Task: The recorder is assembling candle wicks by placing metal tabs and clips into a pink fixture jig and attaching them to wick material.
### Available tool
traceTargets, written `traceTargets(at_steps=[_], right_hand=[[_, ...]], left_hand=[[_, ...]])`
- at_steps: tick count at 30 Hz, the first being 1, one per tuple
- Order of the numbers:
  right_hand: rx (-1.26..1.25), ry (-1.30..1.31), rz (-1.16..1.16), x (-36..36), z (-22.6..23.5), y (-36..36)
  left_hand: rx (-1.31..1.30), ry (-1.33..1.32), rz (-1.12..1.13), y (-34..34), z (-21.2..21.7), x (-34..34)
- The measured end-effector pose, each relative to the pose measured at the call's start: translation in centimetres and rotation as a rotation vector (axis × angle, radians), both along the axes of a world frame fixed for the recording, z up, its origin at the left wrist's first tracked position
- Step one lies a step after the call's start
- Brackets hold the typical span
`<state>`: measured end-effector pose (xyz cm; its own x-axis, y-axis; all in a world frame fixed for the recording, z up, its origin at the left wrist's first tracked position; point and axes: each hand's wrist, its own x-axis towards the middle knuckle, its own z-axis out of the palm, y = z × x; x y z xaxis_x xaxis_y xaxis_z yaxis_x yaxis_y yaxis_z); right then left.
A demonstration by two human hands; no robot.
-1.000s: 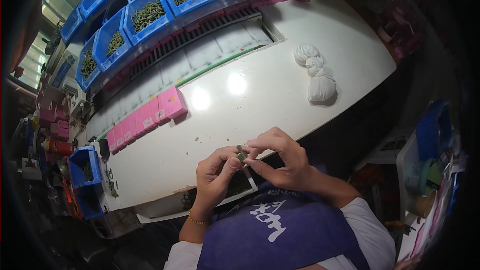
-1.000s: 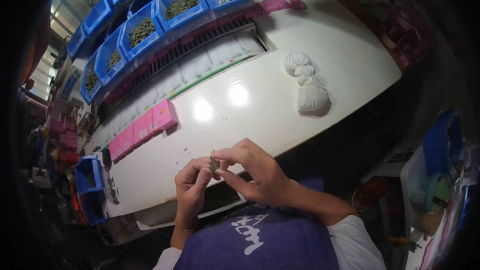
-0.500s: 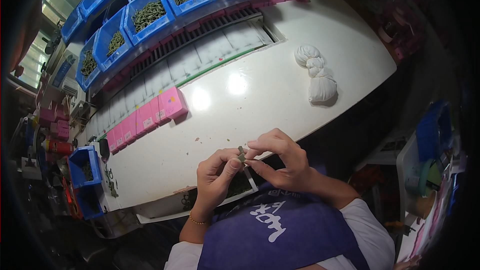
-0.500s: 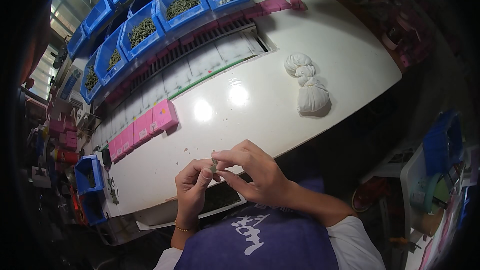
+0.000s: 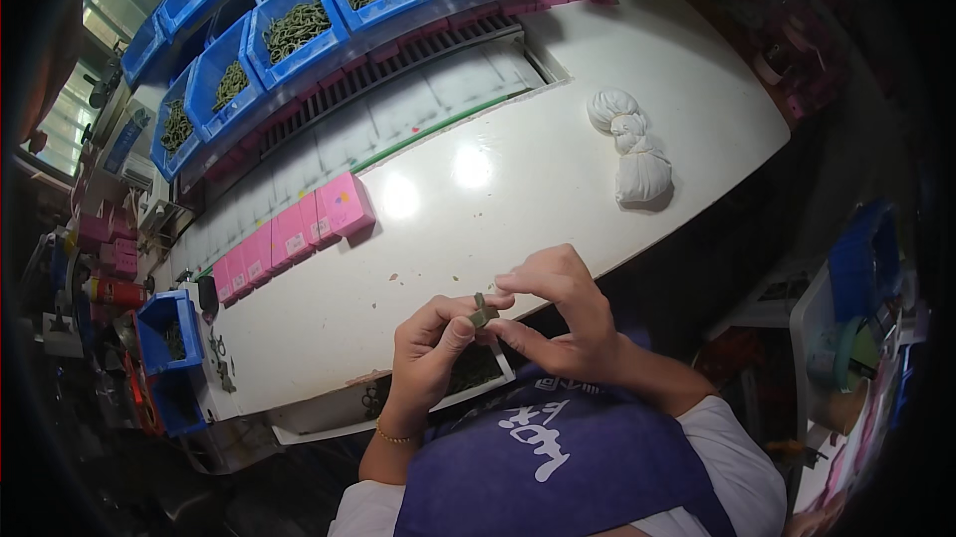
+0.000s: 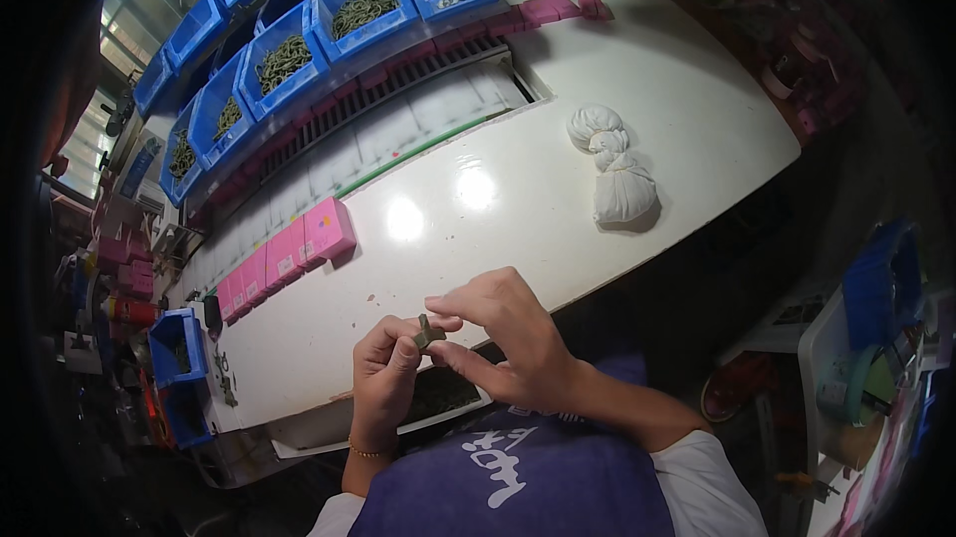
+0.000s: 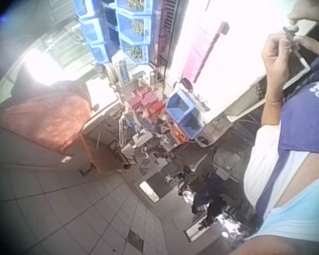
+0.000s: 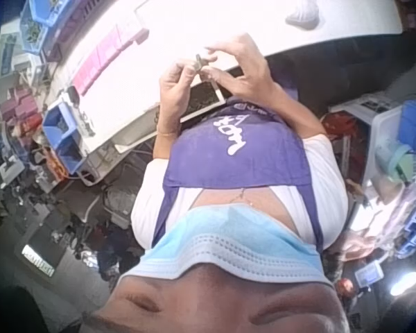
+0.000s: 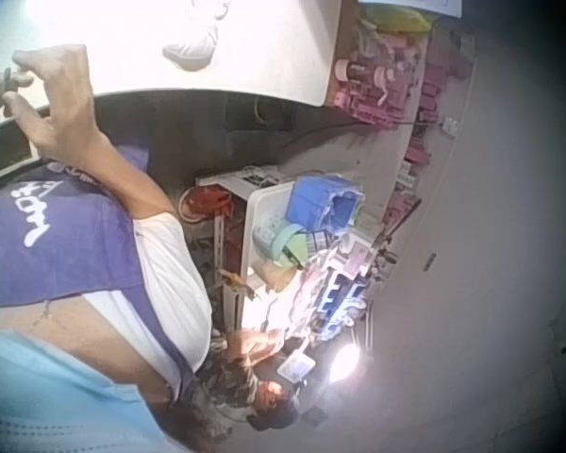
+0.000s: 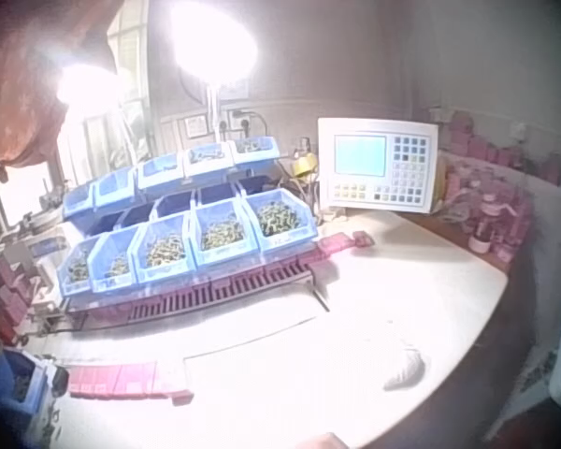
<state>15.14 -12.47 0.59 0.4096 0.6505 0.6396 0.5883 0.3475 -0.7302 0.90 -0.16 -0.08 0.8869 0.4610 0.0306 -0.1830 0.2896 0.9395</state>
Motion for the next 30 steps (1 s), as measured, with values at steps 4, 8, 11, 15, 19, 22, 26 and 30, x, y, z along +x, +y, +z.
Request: traceTargets(at_steps=[4,8,11,15,19,22,26,30], right_hand=[[-0.078,-0.129,-0.024,0.4,0.3,0.1],[-0.078,-0.14,0.008,0.3,-0.3,0.0],[-0.044,-0.141,0.004,0.3,-0.4,0.0],[0.003,-0.15,0.006,0.3,-0.4,0.0],[0.021,-0.041,-0.009,0.2,-0.2,-0.2],[0.024,-0.082,0.018,0.4,-0.2,-0.1],[0.024,-0.081,0.027,0.4,-0.4,0.0],[0.038,-0.099,0.028,0.4,-0.6,0.1]], left_hand=[[0.022,0.021,-0.022,0.5,-0.5,-0.6],[-0.032,0.008,-0.061,0.5,-0.9,-0.7],[-0.069,-0.01,-0.079,0.3,-0.5,-0.4],[-0.021,0.003,-0.077,0.3,-0.4,-0.4],[0.099,0.023,-0.007,0.3,-0.3,-0.6],[0.124,0.044,0.024,0.3,-0.3,-0.7],[0.13,0.043,0.037,0.2,0.0,-0.7],[0.149,0.093,0.072,-0.2,0.9,-0.3]])
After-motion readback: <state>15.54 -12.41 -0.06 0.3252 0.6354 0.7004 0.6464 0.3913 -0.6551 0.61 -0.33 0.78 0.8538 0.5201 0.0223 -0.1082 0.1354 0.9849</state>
